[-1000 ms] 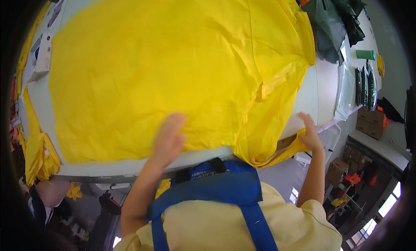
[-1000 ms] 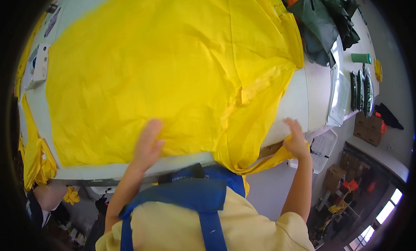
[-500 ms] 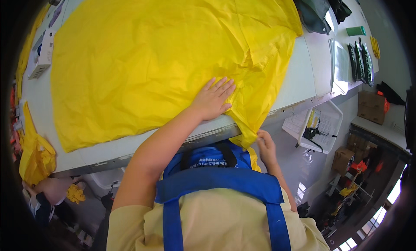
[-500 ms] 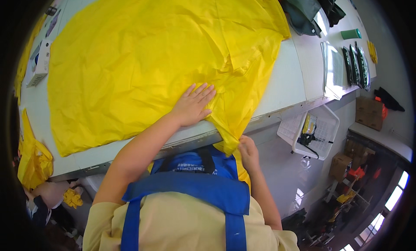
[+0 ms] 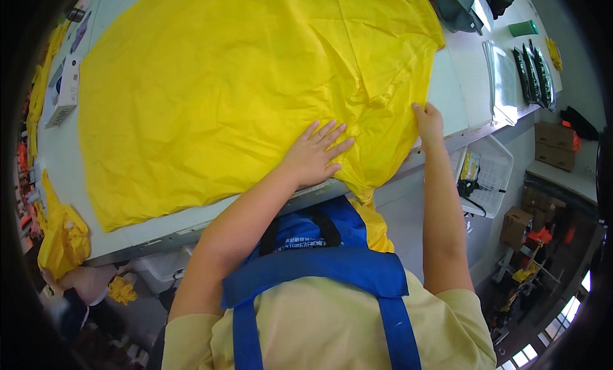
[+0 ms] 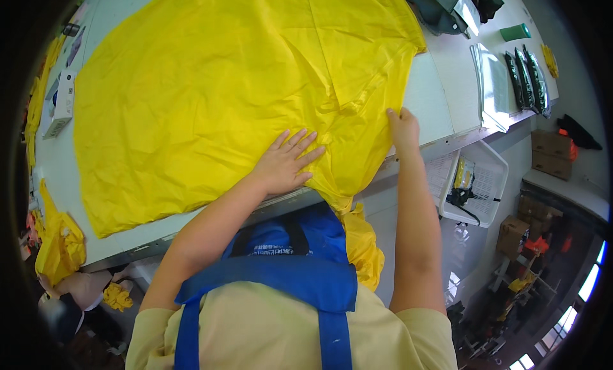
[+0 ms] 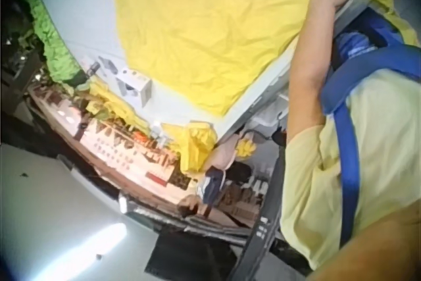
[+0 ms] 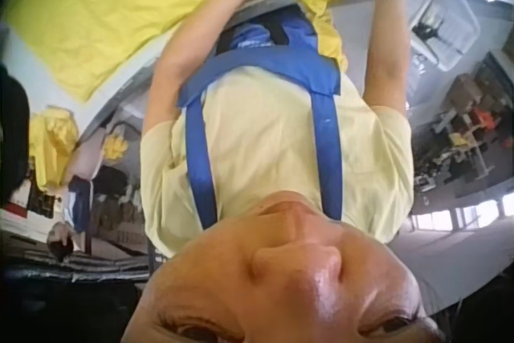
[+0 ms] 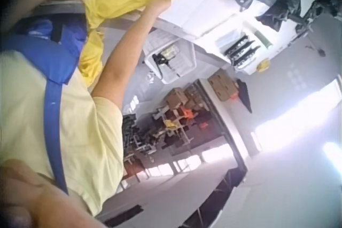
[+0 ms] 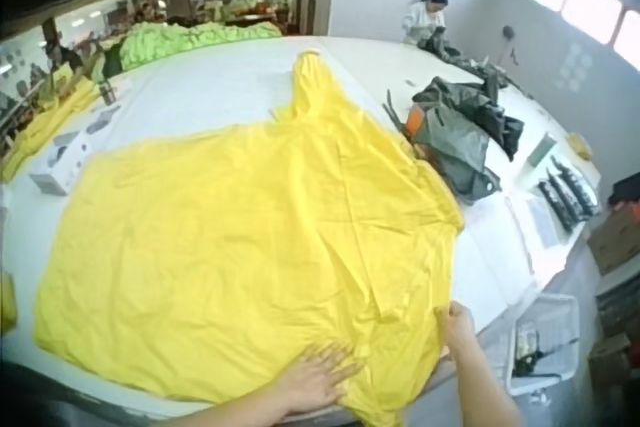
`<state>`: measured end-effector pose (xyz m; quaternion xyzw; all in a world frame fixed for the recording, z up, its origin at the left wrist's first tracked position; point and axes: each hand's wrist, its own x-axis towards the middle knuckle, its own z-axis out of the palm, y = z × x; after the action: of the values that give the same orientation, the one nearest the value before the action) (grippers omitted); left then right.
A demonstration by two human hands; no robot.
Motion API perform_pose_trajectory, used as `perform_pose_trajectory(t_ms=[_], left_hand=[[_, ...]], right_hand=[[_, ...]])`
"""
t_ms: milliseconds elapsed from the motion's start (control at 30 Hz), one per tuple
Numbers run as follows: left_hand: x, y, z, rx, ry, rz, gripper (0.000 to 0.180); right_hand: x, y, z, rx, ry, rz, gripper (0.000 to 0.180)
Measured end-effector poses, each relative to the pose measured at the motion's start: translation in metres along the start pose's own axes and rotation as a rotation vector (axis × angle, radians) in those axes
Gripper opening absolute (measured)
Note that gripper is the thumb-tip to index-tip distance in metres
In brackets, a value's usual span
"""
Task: The person trims loose threads from a yellow raincoat using small scissors, then folds the garment and places it into a yellow mailing envelope. The person handles the raincoat and envelope on a white worktable.
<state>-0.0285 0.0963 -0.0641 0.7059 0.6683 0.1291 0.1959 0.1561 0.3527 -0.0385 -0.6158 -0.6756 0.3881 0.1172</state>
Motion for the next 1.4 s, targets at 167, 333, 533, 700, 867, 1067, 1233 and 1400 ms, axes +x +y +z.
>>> perform_pose_trajectory(t_ms=[167,333,533,700,867,1067,1233,1400], left_hand=[[0.002,0.001,-0.002,0.037,-0.050,0.021,0.061],[-0.004,0.002,-0.004,0.058,-0.013,0.032,0.060],[0.003,0.034,0.015,0.056,0.049,0.091,0.044],[-0.010,0.033,0.013,-0.007,0.143,0.164,0.038],[-0.012,0.029,0.026,-0.326,0.098,0.082,0.034],[-0.027,0.033,0.008,-0.231,-0.045,-0.194,0.024],[-0.096,0.023,-0.035,-0.464,0.195,-0.209,0.036],[-0.187,-0.112,-0.120,0.263,0.772,-0.647,0.056]], right_hand=[[-0.016,0.053,0.002,-0.460,0.191,-0.128,0.026],[-0.100,0.133,0.010,0.711,0.471,0.210,0.017],[-0.230,0.153,0.149,1.703,-0.584,0.988,0.071],[-0.195,0.113,0.097,1.905,0.122,0.400,0.050],[-0.227,-0.029,0.028,0.921,-0.159,-0.451,0.050],[-0.183,-0.105,0.067,-0.053,-0.547,-1.154,0.050],[-0.009,-0.024,0.007,-0.355,0.176,-0.947,0.065],[0.069,-0.032,-0.030,-0.706,0.107,-0.996,0.050]])
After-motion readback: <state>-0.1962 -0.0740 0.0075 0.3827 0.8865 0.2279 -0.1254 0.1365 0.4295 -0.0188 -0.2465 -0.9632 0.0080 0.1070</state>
